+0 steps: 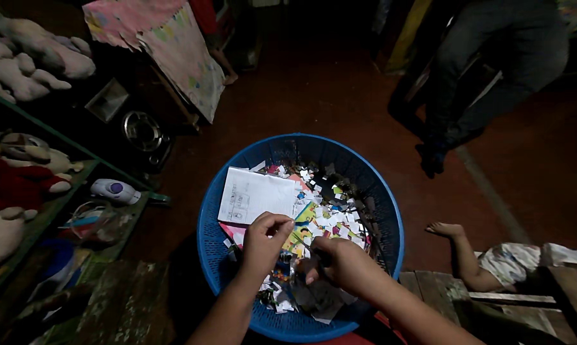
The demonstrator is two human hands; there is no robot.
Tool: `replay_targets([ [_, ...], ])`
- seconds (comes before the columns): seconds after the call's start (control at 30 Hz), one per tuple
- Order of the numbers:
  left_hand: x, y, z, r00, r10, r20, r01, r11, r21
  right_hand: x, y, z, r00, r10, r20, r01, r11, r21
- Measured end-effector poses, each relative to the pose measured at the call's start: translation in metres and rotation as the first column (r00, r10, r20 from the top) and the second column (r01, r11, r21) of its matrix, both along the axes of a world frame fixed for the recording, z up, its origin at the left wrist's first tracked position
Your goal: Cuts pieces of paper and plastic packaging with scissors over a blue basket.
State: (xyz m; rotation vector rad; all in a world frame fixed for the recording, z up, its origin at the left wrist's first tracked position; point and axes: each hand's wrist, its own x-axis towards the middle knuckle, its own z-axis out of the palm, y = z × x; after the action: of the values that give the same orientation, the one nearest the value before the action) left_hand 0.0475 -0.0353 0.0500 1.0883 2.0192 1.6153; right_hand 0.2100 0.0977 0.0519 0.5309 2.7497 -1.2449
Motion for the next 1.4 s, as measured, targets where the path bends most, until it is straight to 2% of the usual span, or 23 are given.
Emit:
replay_targets([
  [0.17,-0.001,0.003,0.008,0.907,0.026,0.420,-0.038,0.999,0.020,0.001,0.005,0.000,0.998,-0.064,-0.004,0.062,0.982,-0.176],
  [0.3,0.005,0.008,0.011,0.829,0.014,0.559,-0.012,1.000,-0.007,0.004,0.006,-0.002,0.999,-0.045,-0.028,0.035,0.952,-0.304],
  [0.4,0.009,0.011,0.011,0.785,-0.024,0.620,0.043,0.999,-0.015,0.006,0.005,-0.004,0.997,-0.050,-0.064,0.026,0.941,-0.337],
  [0.6,0.014,0.014,0.014,0.767,-0.054,0.640,0.115,0.992,-0.054,0.008,0.003,-0.008,0.977,-0.152,-0.152,0.088,0.927,-0.364],
  [0.97,0.013,0.011,0.016,0.795,-0.052,0.604,0.108,0.992,-0.057,0.008,0.003,-0.006,0.965,-0.219,-0.148,0.157,0.926,-0.344],
  [1.13,0.013,0.011,0.015,0.791,-0.055,0.610,0.102,0.994,-0.043,0.007,0.005,-0.005,0.951,-0.269,-0.150,0.195,0.903,-0.383],
  [1.3,0.014,0.012,0.011,0.802,-0.030,0.596,0.061,0.998,-0.033,0.005,0.006,-0.004,0.989,-0.128,-0.074,0.094,0.931,-0.353],
  [1.4,0.017,0.013,0.012,0.816,-0.014,0.577,0.072,0.994,-0.078,0.004,0.003,-0.004,0.994,-0.087,-0.069,0.060,0.942,-0.329],
])
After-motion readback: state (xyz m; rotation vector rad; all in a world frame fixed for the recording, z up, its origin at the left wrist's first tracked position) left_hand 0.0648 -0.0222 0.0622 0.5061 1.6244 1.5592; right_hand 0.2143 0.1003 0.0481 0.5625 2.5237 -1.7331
